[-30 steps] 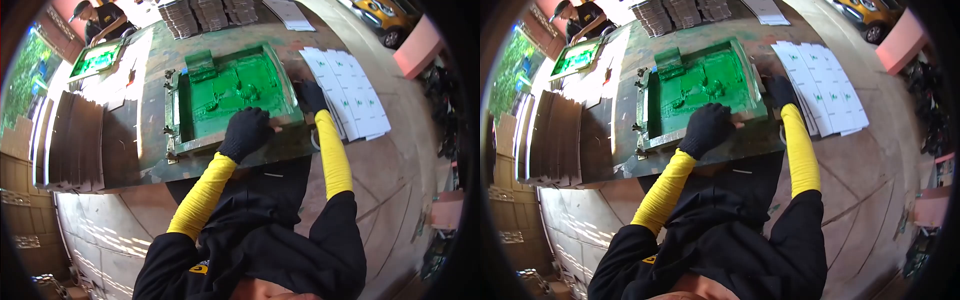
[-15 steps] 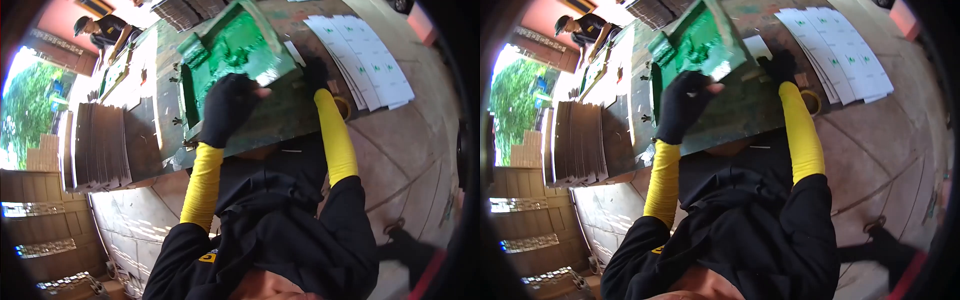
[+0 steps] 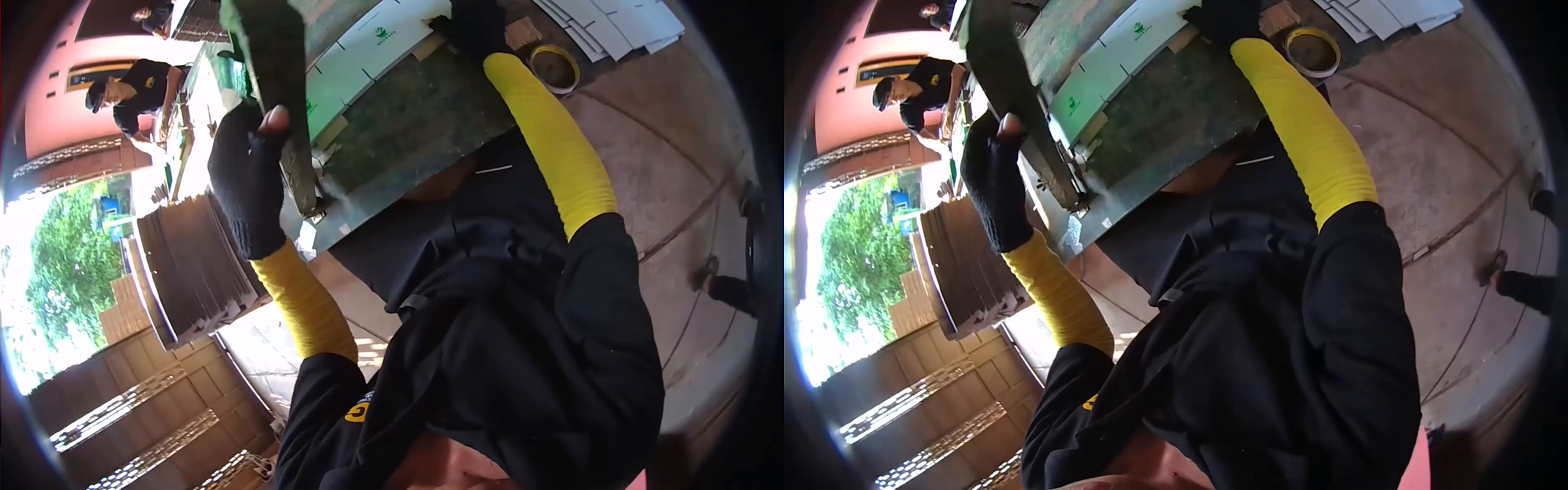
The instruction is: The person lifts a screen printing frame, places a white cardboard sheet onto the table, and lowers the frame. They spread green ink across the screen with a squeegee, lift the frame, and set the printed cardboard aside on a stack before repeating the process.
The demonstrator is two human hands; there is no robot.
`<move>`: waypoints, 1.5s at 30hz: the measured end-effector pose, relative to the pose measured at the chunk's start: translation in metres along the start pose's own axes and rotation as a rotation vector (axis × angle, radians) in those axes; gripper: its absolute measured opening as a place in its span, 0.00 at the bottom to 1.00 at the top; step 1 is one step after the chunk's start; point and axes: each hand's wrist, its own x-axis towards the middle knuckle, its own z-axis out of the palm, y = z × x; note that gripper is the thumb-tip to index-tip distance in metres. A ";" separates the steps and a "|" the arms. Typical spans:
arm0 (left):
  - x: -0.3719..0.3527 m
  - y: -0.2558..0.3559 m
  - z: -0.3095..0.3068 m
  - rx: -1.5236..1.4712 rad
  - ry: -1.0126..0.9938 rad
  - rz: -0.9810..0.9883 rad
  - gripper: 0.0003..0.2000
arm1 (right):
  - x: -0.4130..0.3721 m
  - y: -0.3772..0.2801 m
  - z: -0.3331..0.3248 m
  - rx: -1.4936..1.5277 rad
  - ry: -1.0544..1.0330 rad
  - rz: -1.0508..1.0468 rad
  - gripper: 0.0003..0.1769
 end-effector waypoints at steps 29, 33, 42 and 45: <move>-0.010 -0.003 -0.038 -0.280 0.076 -0.136 0.14 | 0.045 0.032 0.049 0.262 0.172 -0.138 0.29; -0.010 -0.011 -0.042 -0.318 0.089 -0.114 0.13 | 0.057 0.033 -0.005 0.905 -0.478 0.351 0.22; -0.013 0.001 -0.045 -0.380 0.076 -0.100 0.13 | -0.024 0.045 -0.146 1.246 -0.397 0.496 0.18; -0.015 0.002 -0.045 -0.408 0.092 -0.174 0.14 | -0.057 0.055 -0.206 1.062 -0.121 0.485 0.22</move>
